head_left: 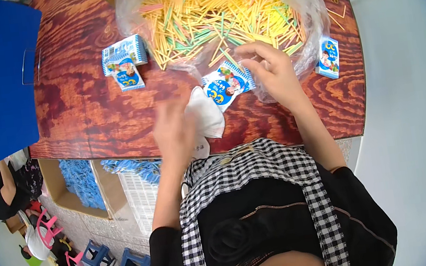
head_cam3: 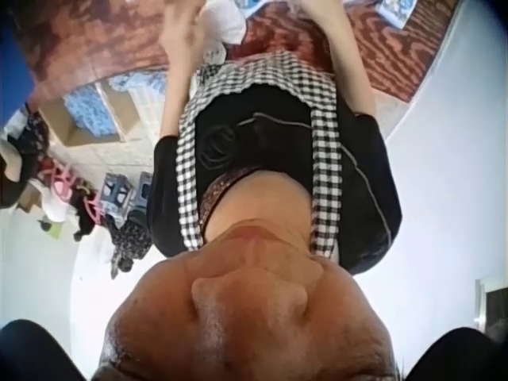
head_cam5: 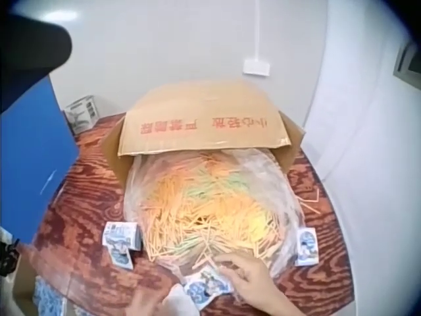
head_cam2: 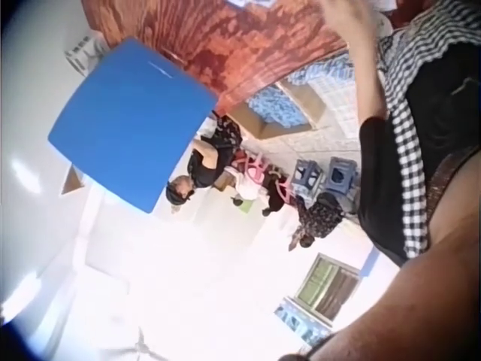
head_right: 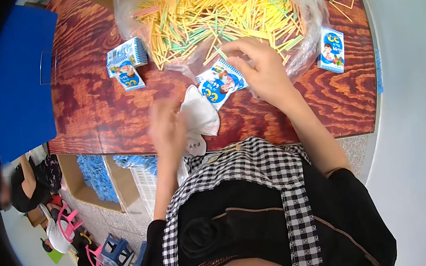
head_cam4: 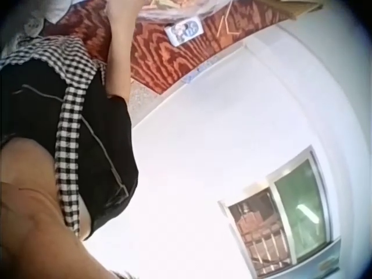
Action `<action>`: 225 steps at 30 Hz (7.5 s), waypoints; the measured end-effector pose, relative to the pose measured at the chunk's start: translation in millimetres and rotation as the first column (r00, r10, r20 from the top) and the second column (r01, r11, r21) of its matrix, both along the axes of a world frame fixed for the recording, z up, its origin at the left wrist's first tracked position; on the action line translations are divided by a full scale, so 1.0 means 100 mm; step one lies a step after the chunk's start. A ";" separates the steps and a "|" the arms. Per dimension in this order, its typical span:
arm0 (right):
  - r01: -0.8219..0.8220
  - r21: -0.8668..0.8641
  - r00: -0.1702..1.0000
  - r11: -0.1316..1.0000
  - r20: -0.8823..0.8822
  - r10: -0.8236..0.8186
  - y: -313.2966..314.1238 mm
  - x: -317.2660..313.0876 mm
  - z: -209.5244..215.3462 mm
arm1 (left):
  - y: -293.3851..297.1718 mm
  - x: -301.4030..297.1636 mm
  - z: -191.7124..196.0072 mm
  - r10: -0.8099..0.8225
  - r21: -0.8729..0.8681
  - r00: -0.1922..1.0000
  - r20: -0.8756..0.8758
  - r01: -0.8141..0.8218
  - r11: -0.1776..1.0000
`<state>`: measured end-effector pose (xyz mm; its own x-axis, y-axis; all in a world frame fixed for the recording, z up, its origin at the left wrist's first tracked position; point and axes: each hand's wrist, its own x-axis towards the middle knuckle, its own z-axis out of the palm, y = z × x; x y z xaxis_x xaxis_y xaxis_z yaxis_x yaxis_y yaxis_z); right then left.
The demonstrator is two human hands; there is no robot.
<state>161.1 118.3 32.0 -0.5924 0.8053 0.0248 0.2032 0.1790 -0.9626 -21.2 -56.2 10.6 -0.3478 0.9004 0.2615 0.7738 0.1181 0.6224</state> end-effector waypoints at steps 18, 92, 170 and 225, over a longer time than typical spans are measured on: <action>0.079 0.345 0.980 0.935 0.146 -0.137 -0.09 0.28 -0.34 | 0.09 0.24 0.16 -0.118 -0.237 0.987 -0.112 0.088 0.968; -0.365 0.796 0.786 0.483 0.542 -0.298 0.96 0.64 -0.38 | 0.45 0.31 0.00 -0.085 -0.029 0.686 0.723 0.153 0.988; -0.220 -0.219 0.882 0.951 -0.461 0.098 0.04 0.10 -0.08 | 0.55 0.07 -0.07 -0.095 0.183 0.287 0.953 -0.297 0.937; -0.351 -0.392 0.690 0.850 -0.722 -0.049 0.07 -0.21 0.24 | 0.50 0.32 0.00 -0.223 0.196 0.716 0.661 0.121 0.973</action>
<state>139.8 124.9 56.2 -0.6754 0.7266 0.1260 -0.5321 -0.3618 -0.7655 10.7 -6.5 11.0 -0.3196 0.9377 0.1362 0.1410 -0.0951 0.9854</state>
